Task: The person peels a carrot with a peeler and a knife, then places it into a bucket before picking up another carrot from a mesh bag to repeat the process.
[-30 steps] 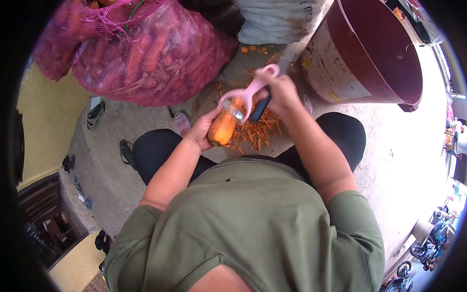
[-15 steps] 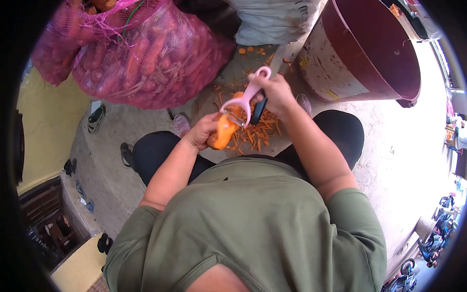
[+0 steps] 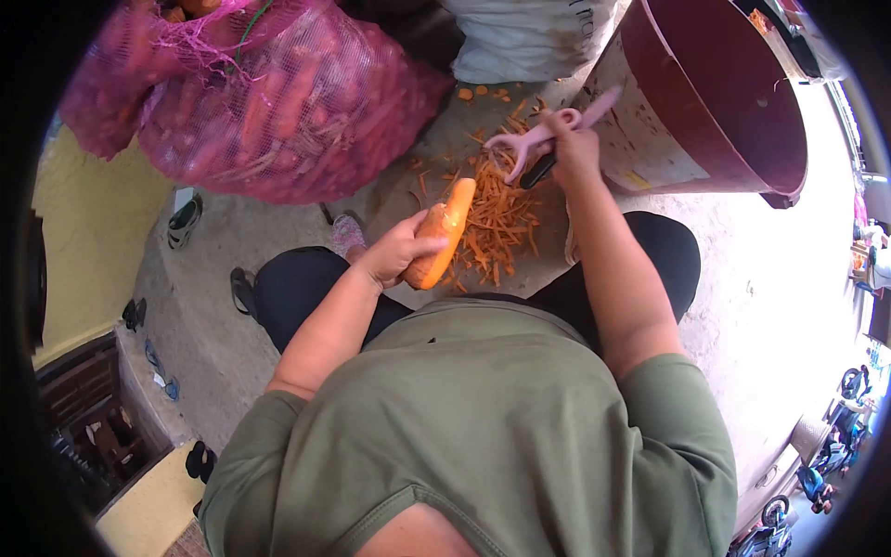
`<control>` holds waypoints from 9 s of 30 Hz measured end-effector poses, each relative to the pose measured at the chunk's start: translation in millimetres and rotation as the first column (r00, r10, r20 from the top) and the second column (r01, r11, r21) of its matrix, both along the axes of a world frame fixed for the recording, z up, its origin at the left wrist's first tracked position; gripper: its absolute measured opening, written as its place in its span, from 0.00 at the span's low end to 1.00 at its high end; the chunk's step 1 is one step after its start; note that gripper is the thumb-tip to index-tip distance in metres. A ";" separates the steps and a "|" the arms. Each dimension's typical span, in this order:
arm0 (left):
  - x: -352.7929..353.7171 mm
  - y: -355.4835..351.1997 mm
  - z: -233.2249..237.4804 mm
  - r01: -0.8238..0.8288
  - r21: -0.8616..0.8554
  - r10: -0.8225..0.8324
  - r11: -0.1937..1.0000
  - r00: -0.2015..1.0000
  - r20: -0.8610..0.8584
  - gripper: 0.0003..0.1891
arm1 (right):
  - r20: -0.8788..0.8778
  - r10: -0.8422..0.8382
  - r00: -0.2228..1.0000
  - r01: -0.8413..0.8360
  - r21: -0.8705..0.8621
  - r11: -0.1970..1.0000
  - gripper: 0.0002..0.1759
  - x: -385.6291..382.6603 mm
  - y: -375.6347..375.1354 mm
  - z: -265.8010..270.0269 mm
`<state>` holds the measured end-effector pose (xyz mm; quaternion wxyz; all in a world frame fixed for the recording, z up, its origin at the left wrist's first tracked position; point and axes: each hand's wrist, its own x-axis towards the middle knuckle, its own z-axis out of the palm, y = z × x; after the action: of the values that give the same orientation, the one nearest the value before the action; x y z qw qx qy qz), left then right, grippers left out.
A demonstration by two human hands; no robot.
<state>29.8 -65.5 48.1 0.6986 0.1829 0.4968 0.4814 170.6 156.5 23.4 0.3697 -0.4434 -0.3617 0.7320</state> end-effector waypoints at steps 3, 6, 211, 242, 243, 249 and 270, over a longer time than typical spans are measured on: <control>-7.7 -0.3 -6.2 -0.097 -0.123 0.130 0.988 0.944 0.302 0.21 | -0.187 0.024 0.982 -0.056 -0.165 0.985 0.09 1.7 -11.4 12.3; -7.7 5.1 -10.0 -0.156 -0.120 0.192 0.980 0.891 0.413 0.22 | -0.186 0.290 0.939 -0.323 -0.180 0.929 0.06 -9.3 -62.7 46.6; 22.8 -0.7 10.1 -0.180 -0.118 0.215 0.977 0.837 0.503 0.24 | -0.210 0.446 0.870 -0.467 -0.062 0.882 0.07 -2.3 -93.4 51.1; 36.4 -19.3 12.1 -0.162 -0.076 0.178 0.984 0.919 0.352 0.20 | -0.215 0.207 0.955 -0.239 -0.140 0.961 0.08 11.8 -71.1 34.7; 33.2 -22.0 8.7 -0.119 -0.091 0.145 0.989 0.917 0.373 0.21 | -0.157 0.090 0.983 -0.109 -0.121 0.987 0.08 14.3 -51.6 24.7; 28.5 -20.0 12.0 -0.149 -0.149 0.189 0.978 0.935 0.299 0.22 | -0.218 0.106 0.970 -0.138 -0.138 0.981 0.08 22.1 -68.9 44.3; 20.8 -31.8 7.1 -0.007 0.039 -0.010 0.999 0.909 0.416 0.28 | -0.297 -0.065 0.953 0.014 -0.173 0.985 0.06 39.4 -25.6 2.2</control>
<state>50.6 -97.2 55.2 0.7850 0.0903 0.3270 0.5183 210.1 131.0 25.7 0.3962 -0.3634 -0.2285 0.8116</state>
